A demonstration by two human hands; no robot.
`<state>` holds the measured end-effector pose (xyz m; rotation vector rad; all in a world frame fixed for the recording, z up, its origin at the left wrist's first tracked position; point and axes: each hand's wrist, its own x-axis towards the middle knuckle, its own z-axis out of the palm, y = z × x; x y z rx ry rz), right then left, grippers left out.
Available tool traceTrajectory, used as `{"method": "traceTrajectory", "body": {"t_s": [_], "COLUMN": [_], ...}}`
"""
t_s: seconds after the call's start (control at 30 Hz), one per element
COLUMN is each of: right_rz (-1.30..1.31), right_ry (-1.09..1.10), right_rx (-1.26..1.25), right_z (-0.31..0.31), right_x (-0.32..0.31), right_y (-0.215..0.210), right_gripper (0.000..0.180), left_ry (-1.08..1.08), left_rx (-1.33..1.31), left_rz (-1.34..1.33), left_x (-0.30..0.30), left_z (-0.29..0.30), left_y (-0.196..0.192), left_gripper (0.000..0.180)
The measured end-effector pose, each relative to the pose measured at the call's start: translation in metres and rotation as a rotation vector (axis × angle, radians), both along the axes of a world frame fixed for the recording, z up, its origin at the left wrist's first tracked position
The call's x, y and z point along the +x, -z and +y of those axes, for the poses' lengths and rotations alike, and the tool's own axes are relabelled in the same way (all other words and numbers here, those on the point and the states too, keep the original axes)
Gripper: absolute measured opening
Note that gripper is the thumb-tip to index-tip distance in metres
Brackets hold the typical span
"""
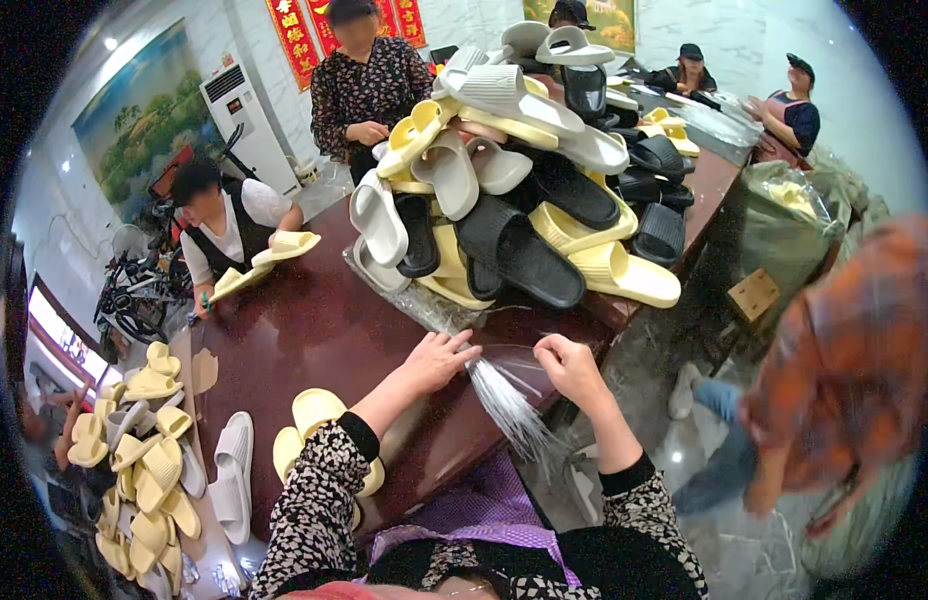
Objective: The person pairs slide sandals together by threading plastic fasteners through each pair and connecting the fasteners by hand.
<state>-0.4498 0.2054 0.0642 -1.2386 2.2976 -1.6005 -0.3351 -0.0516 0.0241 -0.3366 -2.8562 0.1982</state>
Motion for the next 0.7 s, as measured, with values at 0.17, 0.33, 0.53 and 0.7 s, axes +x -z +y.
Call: {"method": "traceTrajectory", "body": {"t_s": [0.17, 0.33, 0.53, 0.7], "right_rz": [-0.216, -0.864, -1.118, -0.996], "right_ry": [-0.057, -0.321, -0.526, -0.367], "right_rx": [-0.098, -0.514, -0.862, -1.112], "right_z": [-0.005, -0.031, -0.044, -0.001], "right_x": [-0.011, -0.003, -0.030, -0.064], "right_y": [0.007, -0.002, 0.018, -0.008], "right_gripper": [0.011, 0.010, 0.013, 0.011], "left_ry": [-0.016, -0.012, -0.027, -0.030], "left_rx": [-0.001, 0.088, 0.126, 0.178], "left_rz": [-0.087, -0.036, 0.021, 0.060], "left_x": [-0.015, -0.017, -0.016, -0.012], "left_z": [-0.011, -0.011, -0.016, -0.015], "left_y": [0.013, 0.015, 0.029, 0.029], "left_gripper": [0.032, 0.028, 0.027, 0.027]}}
